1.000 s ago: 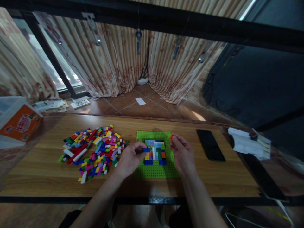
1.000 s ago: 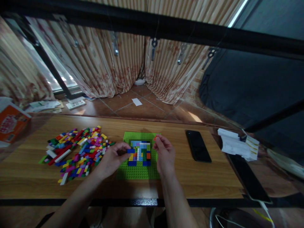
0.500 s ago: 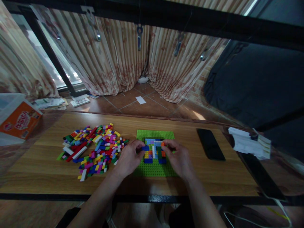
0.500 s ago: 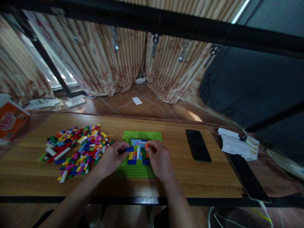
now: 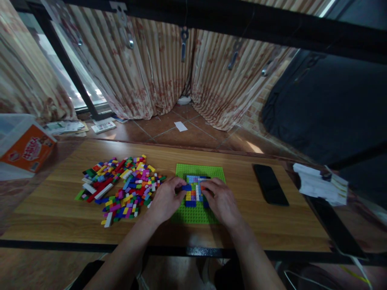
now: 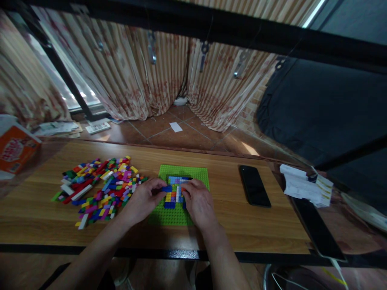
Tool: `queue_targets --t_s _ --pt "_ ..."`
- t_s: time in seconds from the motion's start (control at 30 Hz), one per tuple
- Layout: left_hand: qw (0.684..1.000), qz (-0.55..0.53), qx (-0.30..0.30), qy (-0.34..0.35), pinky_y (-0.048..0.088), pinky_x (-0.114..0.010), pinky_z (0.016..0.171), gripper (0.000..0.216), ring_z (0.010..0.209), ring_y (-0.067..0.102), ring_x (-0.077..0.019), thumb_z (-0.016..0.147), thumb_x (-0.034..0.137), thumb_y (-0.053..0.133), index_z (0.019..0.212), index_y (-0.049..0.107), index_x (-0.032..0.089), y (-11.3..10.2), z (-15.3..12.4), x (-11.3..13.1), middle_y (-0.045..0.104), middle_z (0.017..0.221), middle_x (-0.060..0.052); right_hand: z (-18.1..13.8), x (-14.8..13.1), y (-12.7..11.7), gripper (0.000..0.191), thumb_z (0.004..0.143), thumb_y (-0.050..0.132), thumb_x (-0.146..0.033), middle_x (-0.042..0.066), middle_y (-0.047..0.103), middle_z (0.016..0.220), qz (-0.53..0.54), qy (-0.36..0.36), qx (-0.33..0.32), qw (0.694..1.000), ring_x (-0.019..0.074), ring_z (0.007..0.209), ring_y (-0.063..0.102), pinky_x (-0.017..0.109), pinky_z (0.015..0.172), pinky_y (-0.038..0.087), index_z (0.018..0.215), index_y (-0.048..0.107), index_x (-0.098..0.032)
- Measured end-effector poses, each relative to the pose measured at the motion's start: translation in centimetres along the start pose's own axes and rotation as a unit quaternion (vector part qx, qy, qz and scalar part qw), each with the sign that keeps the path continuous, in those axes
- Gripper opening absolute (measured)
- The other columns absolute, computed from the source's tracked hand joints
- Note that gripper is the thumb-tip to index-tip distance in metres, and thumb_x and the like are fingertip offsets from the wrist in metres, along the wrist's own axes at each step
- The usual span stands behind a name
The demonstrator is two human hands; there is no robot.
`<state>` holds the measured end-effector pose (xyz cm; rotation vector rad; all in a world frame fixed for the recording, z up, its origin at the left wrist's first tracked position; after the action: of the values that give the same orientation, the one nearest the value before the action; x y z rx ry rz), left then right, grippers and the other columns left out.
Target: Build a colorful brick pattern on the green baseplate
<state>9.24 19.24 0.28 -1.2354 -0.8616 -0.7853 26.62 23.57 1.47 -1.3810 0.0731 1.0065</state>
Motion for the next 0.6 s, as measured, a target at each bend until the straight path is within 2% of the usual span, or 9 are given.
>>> queue_targets --t_s 0.2,0.3,0.37,0.43,0.6 --pt "1.0 0.005 0.002 0.005 0.047 -0.03 0.075 0.011 0.081 0.063 -0.0191 0.078 0.015 0.063 0.084 0.068 0.022 0.0 -0.1 -0.3 0.067 0.085 -0.003 -0.2 0.7 -0.6 0.023 0.085 0.055 -0.021 0.004 0.07 0.093 0.054 0.059 0.038 0.996 0.0195 0.084 0.064 0.035 0.08 0.051 0.103 0.07 -0.023" --pt "1.0 -0.005 -0.001 -0.003 0.047 -0.03 0.075 0.011 0.081 0.062 -0.019 0.077 0.014 0.063 0.084 0.068 0.022 0.0 -0.1 -0.1 0.067 0.085 -0.003 -0.2 1.2 -1.2 0.022 0.087 0.054 -0.029 0.005 0.07 0.092 0.073 0.092 0.09 0.989 0.0187 0.078 0.063 0.034 0.074 0.052 0.1 0.07 -0.021" --pt "1.0 -0.004 -0.002 -0.009 0.048 -0.03 0.076 0.011 0.083 0.063 -0.0191 0.077 0.014 0.063 0.084 0.068 0.021 -0.1 -0.1 0.0 0.067 0.086 -0.003 -0.1 1.7 -1.3 0.029 0.089 0.052 -0.037 0.009 0.069 0.099 0.069 0.116 0.127 0.983 0.0208 0.083 0.063 0.037 0.077 0.051 0.104 0.069 -0.018" --pt "1.0 0.01 -0.005 -0.01 0.049 -0.03 0.077 0.013 0.084 0.063 -0.019 0.078 0.012 0.061 0.086 0.067 0.02 -0.1 -0.1 0.2 0.067 0.088 -0.004 0.0 2.2 -0.8 0.04 0.09 0.05 -0.044 0.014 0.066 0.109 0.042 0.131 0.144 0.98 0.0251 0.096 0.061 0.042 0.085 0.05 0.112 0.066 -0.015" --pt "0.999 0.041 -0.007 -0.001 0.051 -0.03 0.077 0.015 0.085 0.064 -0.0183 0.078 0.01 0.059 0.087 0.065 0.019 -0.2 -0.1 0.2 0.067 0.088 -0.003 0.4 2.3 1.1 0.05 0.091 0.046 -0.047 0.019 0.058 0.124 -0.051 0.128 0.124 0.983 0.0309 0.12 0.049 0.05 0.102 0.039 0.124 0.06 -0.011"
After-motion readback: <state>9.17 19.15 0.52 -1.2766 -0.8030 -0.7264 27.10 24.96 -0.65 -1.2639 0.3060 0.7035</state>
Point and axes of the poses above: each hand's wrist, its own z-axis towards the middle knuckle, its own y-axis out of the palm, x = y × z, the point moved 5 cm from there along z, towards the middle knuckle
